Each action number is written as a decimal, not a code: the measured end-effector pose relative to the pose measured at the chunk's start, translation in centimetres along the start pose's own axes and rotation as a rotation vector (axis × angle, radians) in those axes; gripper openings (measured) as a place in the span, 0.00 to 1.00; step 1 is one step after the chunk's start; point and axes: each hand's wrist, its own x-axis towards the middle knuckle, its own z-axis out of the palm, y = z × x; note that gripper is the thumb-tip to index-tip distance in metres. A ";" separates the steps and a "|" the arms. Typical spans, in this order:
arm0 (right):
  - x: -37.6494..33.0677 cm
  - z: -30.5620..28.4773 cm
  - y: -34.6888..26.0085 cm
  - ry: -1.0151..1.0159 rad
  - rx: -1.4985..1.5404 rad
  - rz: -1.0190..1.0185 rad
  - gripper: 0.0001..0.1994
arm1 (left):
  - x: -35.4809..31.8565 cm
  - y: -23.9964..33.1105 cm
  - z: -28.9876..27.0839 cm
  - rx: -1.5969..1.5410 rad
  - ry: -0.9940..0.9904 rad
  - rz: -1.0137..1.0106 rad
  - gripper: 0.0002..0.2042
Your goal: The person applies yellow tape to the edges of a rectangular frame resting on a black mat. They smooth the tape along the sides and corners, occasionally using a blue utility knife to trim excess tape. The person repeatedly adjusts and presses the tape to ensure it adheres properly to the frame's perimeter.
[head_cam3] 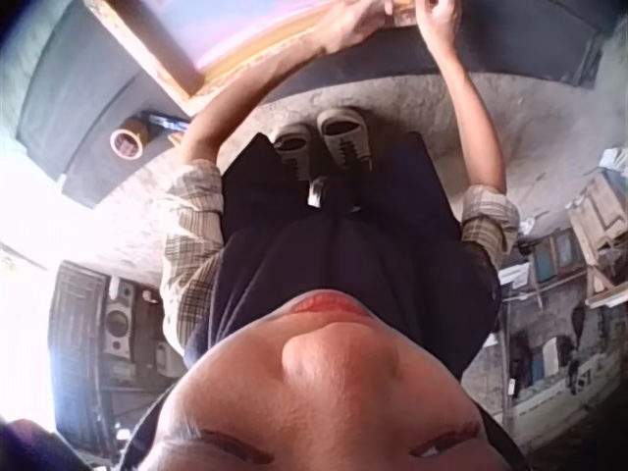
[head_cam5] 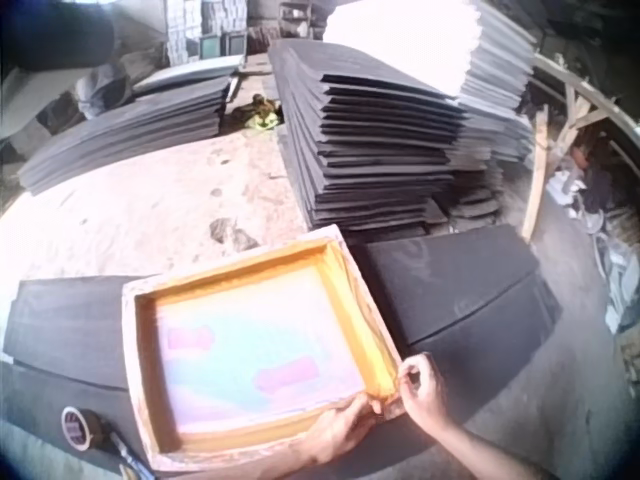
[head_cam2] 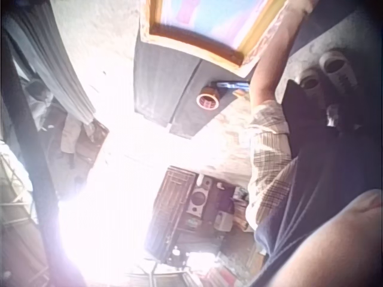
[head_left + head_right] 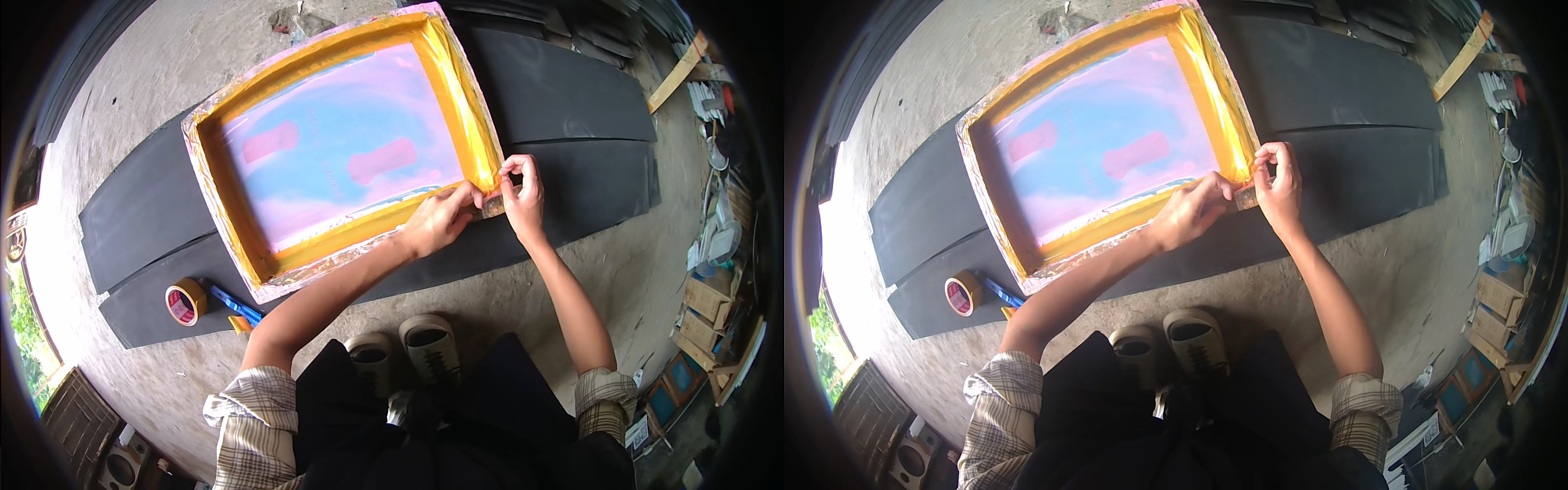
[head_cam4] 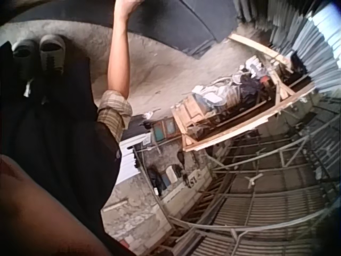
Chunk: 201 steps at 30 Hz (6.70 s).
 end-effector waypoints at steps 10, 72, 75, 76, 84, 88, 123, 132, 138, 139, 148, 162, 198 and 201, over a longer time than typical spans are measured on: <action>0.2 -0.3 0.9 -0.033 0.071 -0.026 0.14 | 0.0 -0.6 0.8 0.225 0.048 0.294 0.14; 0.2 -0.4 0.2 -0.102 0.077 -0.047 0.09 | 0.0 -0.5 -1.1 0.521 -0.008 0.145 0.16; 0.2 -0.6 0.6 -0.094 0.059 -0.057 0.09 | -0.2 -0.4 -1.1 0.509 -0.007 0.141 0.15; 0.2 -0.6 0.5 -0.098 0.044 -0.063 0.09 | -0.6 -0.6 -1.2 0.504 -0.005 0.141 0.14; 0.2 -0.5 0.4 -0.099 0.056 -0.070 0.10 | -4.0 -1.3 -4.0 0.532 0.005 0.097 0.13; 0.1 -0.5 0.2 -0.096 0.098 -0.047 0.11 | -7.5 -1.0 -6.6 0.650 -0.002 0.067 0.13; 0.3 -0.1 -0.7 -0.118 0.009 -0.028 0.11 | -1.8 -1.0 -2.9 0.490 -0.113 0.136 0.18; 0.1 -0.4 -0.5 -0.119 0.043 -0.004 0.09 | -1.2 -1.7 -3.1 0.333 -0.135 0.147 0.17; 0.3 -0.3 -0.7 -0.129 0.027 -0.021 0.09 | 1.4 -1.0 -2.1 0.380 -0.176 0.150 0.16; 0.3 -0.5 -0.5 -0.131 0.039 -0.008 0.09 | 1.4 -1.2 -2.0 0.369 -0.163 0.186 0.16; 0.3 -0.3 -0.3 -0.118 0.018 -0.100 0.10 | 0.3 -1.2 -1.4 0.506 0.014 0.289 0.13; 0.1 -0.5 0.3 -0.171 0.071 -0.045 0.11 | -13.8 -1.7 -8.6 0.786 0.114 0.051 0.16; 0.0 -0.4 0.1 -0.163 0.015 -0.064 0.09 | -5.8 -2.0 -1.8 1.025 0.055 0.183 0.25; 0.1 -0.4 -0.2 -0.179 -0.024 -0.092 0.10 | -9.0 -2.2 -4.2 1.017 0.091 0.161 0.24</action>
